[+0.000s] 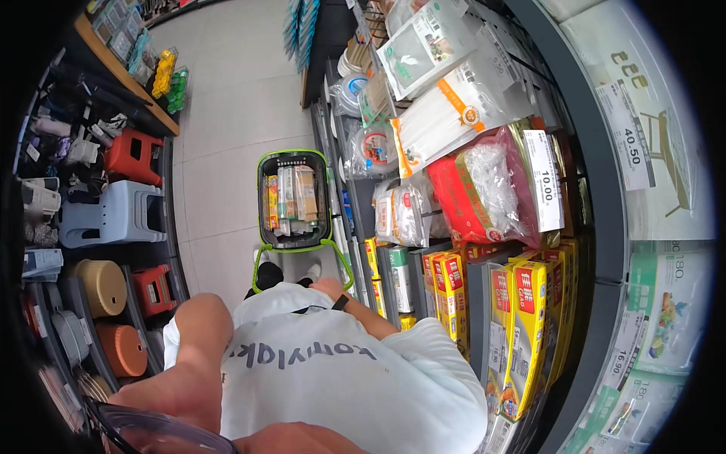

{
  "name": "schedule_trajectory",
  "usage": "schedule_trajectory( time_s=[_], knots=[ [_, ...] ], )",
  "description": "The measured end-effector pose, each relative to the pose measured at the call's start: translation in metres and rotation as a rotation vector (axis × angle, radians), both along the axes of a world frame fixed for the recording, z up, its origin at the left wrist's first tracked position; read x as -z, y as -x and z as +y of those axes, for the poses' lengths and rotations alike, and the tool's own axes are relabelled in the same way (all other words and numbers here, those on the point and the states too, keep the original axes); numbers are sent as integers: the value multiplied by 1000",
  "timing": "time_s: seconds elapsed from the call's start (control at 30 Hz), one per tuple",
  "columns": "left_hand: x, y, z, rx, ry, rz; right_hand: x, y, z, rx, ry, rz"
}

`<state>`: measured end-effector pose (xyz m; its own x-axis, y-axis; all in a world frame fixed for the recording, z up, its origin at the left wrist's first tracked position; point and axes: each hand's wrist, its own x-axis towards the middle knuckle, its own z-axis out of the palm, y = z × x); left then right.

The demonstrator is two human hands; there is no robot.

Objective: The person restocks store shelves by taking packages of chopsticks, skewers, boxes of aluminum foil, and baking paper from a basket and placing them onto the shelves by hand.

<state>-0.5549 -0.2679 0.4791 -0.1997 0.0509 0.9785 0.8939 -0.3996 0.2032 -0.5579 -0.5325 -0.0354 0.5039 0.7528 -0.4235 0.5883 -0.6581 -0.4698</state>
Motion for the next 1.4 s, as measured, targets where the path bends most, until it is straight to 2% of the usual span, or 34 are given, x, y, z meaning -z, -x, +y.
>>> schedule_trajectory(
  time_s=[0.1, 0.17, 0.2, 0.4, 0.47, 0.5, 0.6, 0.63, 0.67, 0.7, 0.73, 0.77, 0.83, 0.9, 0.97, 1.0, 1.07, 1.17, 1.2, 1.23, 1.4],
  knots=[
    [1, -4, 9, -33, 39, -26, 3, 5, 0, 7, -72, -51],
    [-5, -12, 15, -1371, 254, 327, -1, 4, 3, -37, -11, 4],
    [4, -3, 17, -1376, 253, 329, -2, 5, 4, -41, -12, 7],
    [47, 26, -1, -2543, -319, 202, -12, 7, -1, -19, -48, 17],
    [57, -4, -10, -2912, -572, 115, -15, 8, -2, -36, 38, 65],
    [63, 10, -13, -3094, -708, 56, -17, 7, -2, -42, 30, 62],
    [84, -23, 9, -3596, -1185, -180, -27, 11, -5, -23, 36, 92],
    [114, -53, 1, -3476, -1177, -365, -31, 12, -7, 5, 17, 100],
    [151, -61, -11, -3101, -1735, -627, -34, 13, -8, 34, -3, 111],
    [203, -63, -22, -2816, -2033, -824, -35, 12, -8, 23, 15, 124],
    [259, -55, -26, -2593, -2126, -1139, -36, 12, -9, 20, 5, 128],
    [321, -39, -24, -2406, -2062, -1559, -38, 11, -10, 10, 41, 130],
    [394, 0, -26, -2018, -2022, -2086, -35, 10, -15, 5, 76, 124],
    [435, 40, -23, -1700, -1856, -2348, -29, 12, -20, 26, 42, 126],
    [496, 71, -21, -1408, -1871, -2265, -24, 15, -27, 49, 11, 128],
    [495, 75, -22, -1407, -1874, -2269, -23, 15, -31, 72, -16, 145],
    [492, 80, -21, -1345, -1965, -2080, -21, 13, -42, 95, -48, 162],
    [519, 79, -19, -1323, -1950, -1990, -22, 15, -61, 137, 16, 155],
    [519, 77, -19, -1316, -1942, -1940, -20, 17, -66, 136, 118, 104],
    [520, 75, -20, -1327, -1928, -1926, -18, 20, -70, 134, 222, 53],
    [526, 66, -22, -1283, -1841, -1990, -1, 49, -74, 234, 293, -7]
  ],
)
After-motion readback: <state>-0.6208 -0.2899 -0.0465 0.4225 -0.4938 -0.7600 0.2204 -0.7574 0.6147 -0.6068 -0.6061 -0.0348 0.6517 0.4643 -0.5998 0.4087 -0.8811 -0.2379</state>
